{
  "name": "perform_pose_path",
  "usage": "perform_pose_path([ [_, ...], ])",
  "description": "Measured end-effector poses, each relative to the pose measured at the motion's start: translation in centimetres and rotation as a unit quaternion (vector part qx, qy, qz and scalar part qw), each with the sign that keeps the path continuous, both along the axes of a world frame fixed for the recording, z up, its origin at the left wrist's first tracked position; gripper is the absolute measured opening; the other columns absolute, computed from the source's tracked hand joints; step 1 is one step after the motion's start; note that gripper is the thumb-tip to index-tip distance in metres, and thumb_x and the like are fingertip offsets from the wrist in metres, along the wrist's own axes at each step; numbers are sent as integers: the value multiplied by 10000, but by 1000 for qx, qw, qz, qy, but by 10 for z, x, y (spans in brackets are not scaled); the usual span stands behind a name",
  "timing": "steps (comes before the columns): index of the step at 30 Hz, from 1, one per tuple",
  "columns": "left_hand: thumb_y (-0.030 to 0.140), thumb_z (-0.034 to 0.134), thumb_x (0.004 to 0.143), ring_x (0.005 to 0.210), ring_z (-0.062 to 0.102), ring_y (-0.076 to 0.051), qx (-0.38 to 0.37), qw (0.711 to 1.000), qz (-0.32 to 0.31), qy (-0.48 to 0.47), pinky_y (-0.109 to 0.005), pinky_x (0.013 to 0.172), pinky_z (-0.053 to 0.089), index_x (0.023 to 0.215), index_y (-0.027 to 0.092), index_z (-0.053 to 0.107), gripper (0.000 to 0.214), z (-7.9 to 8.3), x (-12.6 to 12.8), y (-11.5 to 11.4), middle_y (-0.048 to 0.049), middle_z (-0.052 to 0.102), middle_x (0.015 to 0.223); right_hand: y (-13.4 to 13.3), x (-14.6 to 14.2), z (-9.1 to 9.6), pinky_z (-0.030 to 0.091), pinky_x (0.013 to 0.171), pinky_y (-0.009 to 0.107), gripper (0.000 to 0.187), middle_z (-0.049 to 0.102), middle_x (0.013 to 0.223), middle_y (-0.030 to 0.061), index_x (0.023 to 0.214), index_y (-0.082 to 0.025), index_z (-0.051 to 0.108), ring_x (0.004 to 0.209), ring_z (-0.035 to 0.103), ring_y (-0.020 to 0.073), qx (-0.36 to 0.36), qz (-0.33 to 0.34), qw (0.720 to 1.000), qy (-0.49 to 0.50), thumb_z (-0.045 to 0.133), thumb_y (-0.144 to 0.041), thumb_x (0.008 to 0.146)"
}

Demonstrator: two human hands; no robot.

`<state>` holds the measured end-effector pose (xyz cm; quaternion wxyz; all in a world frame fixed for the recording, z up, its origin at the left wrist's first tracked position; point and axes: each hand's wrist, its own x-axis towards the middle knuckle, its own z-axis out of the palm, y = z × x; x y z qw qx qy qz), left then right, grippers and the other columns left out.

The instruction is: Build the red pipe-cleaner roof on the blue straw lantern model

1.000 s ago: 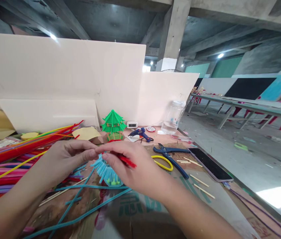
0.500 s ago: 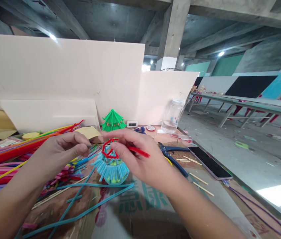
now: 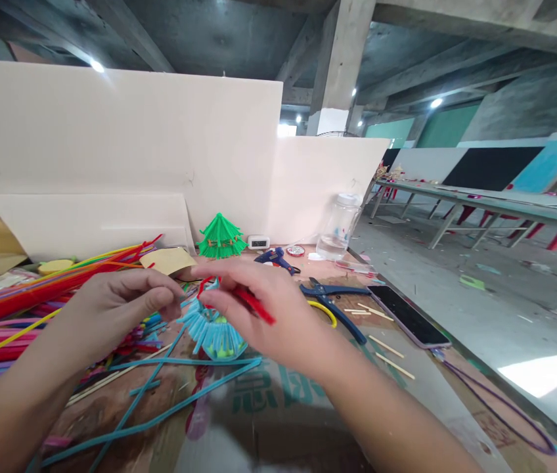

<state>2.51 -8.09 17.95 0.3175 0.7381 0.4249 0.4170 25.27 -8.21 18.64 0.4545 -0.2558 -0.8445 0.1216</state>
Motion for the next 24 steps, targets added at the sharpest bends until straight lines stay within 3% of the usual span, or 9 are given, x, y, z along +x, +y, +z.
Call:
perform_pose_path([
  [4, 385, 647, 883, 807, 713, -162, -55, 996, -58, -31, -231, 738, 555, 884, 225, 776, 205, -2, 7, -4, -11, 779, 863, 2, -5, -8, 527, 851, 264, 247, 741, 1096, 48, 1191, -193, 648, 970, 683, 139, 36, 8, 998, -45, 579, -225, 957],
  [9, 399, 676, 864, 835, 727, -180, -61, 996, -45, -49, -255, 757, 579, 905, 240, 789, 199, -4, 9, -1, -16, 791, 883, 6, -7, -13, 520, 904, 263, 260, 729, 1135, 43, 1214, -213, 626, 1028, 673, 134, 35, 18, 998, -38, 572, -205, 960],
  [14, 390, 703, 844, 884, 738, -201, -78, 995, -48, -42, -290, 818, 588, 974, 287, 799, 192, -4, 9, 0, -8, 801, 947, 11, -7, -17, 514, 742, 227, 231, 713, 955, 36, 1165, -210, 646, 836, 645, 113, 123, 13, 992, -21, 599, -175, 941],
  [19, 355, 708, 843, 895, 745, -195, -98, 989, -80, -71, -273, 825, 590, 1018, 324, 788, 195, -3, 15, -7, 14, 800, 958, 13, -7, -20, 491, 663, 262, 193, 671, 851, 43, 1092, -193, 656, 758, 606, 137, 193, -1, 981, -7, 587, -128, 925],
  [24, 370, 727, 810, 805, 741, -187, -108, 991, -45, -72, -254, 748, 586, 911, 284, 803, 153, -3, 16, -6, 0, 801, 858, 4, -7, -13, 494, 671, 266, 91, 672, 822, 44, 970, -182, 649, 751, 604, 138, 175, 5, 984, 18, 613, -119, 915],
])
